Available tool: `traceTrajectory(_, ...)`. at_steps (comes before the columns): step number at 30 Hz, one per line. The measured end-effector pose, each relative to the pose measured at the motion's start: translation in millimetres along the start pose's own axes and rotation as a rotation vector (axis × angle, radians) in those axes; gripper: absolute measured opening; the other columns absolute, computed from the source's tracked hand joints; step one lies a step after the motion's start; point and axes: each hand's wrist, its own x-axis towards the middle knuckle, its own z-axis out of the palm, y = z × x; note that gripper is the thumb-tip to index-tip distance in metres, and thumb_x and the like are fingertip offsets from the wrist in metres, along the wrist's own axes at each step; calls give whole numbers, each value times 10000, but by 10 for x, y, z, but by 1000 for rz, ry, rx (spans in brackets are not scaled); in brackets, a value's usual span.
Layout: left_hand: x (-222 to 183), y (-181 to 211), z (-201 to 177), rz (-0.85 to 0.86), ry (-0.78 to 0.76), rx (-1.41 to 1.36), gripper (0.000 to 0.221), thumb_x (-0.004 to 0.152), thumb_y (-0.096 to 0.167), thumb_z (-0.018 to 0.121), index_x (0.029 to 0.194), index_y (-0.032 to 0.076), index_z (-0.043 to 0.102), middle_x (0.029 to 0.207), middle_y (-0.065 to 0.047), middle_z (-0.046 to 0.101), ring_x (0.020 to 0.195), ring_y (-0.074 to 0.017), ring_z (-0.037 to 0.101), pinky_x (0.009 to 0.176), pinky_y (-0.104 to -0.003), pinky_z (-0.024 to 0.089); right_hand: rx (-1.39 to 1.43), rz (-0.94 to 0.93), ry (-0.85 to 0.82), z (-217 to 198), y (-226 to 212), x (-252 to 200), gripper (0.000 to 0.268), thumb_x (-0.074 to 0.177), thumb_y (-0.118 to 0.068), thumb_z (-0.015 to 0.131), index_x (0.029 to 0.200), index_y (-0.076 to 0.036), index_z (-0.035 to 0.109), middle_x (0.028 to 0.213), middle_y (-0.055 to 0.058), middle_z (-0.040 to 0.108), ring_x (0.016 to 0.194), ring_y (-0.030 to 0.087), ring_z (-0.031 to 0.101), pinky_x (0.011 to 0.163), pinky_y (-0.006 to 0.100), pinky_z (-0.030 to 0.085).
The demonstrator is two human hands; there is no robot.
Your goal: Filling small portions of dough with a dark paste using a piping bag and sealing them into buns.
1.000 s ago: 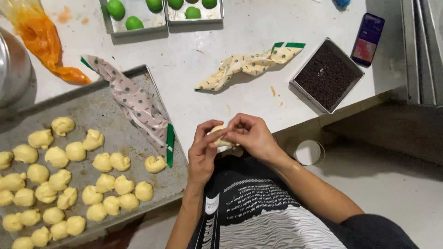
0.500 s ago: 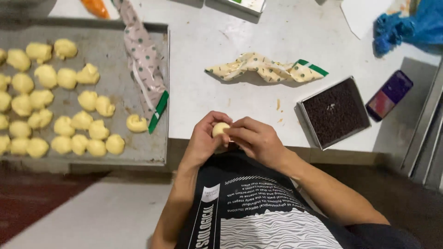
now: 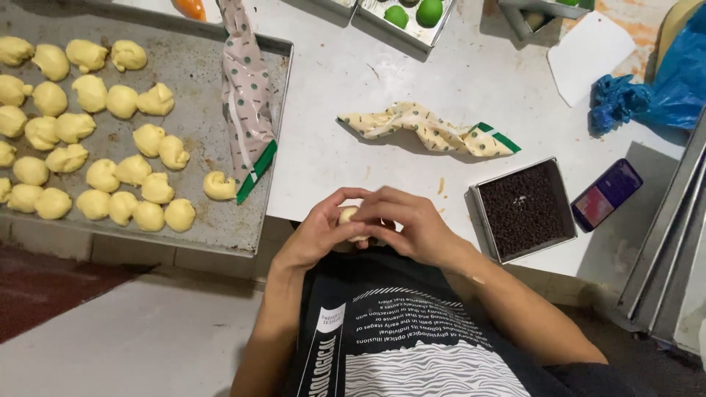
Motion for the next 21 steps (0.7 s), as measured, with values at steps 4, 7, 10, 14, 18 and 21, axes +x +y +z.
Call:
traceTrajectory(4,60,103,-102,-13,9,-164,502,900,311,600,1243,-30,464,934,-174,672,789,-187,691,756,-326,591,-251,-10,159,116,102,-38,131,856,-18,634,940,-77,716,854,80,675,584,235,635,607,350,547)
traceTrajectory(7,33,366,-120,-55,23,-152,620,889,425,567,1304,-15,432,1030,-139,650,888,-153,666,862,-348,565,-345,3,180,246,124,10,287,834,-156,705,1102,-63,666,1022,126,652,800,308,669,693,409,566)
traceTrajectory(10,48,452,-244,-84,-70,73,618,897,152,597,1424,-24,326,1129,-199,586,1020,-252,630,962,-443,513,-225,199,411,402,206,88,139,802,-75,732,939,-103,737,789,29,665,672,196,674,656,304,572)
traceTrajectory(14,152,343,-606,61,39,131,540,825,56,697,1316,-27,487,1177,-165,578,1017,-186,591,899,-325,521,231,279,447,546,211,192,339,714,-107,824,948,16,612,859,98,549,588,156,612,528,260,537)
traceTrajectory(18,229,545,-702,-21,-53,24,500,806,86,727,1244,-60,534,1112,-153,616,974,-158,624,848,-284,535,-72,120,353,495,4,409,247,780,-108,754,994,1,694,918,128,619,656,208,645,546,283,538)
traceTrajectory(21,315,411,-836,-21,-110,-46,501,815,74,713,1255,-65,518,1155,-156,608,989,-162,617,864,-280,521,-197,135,488,566,-17,466,86,807,-80,734,893,-74,742,842,69,680,669,197,667,599,279,548)
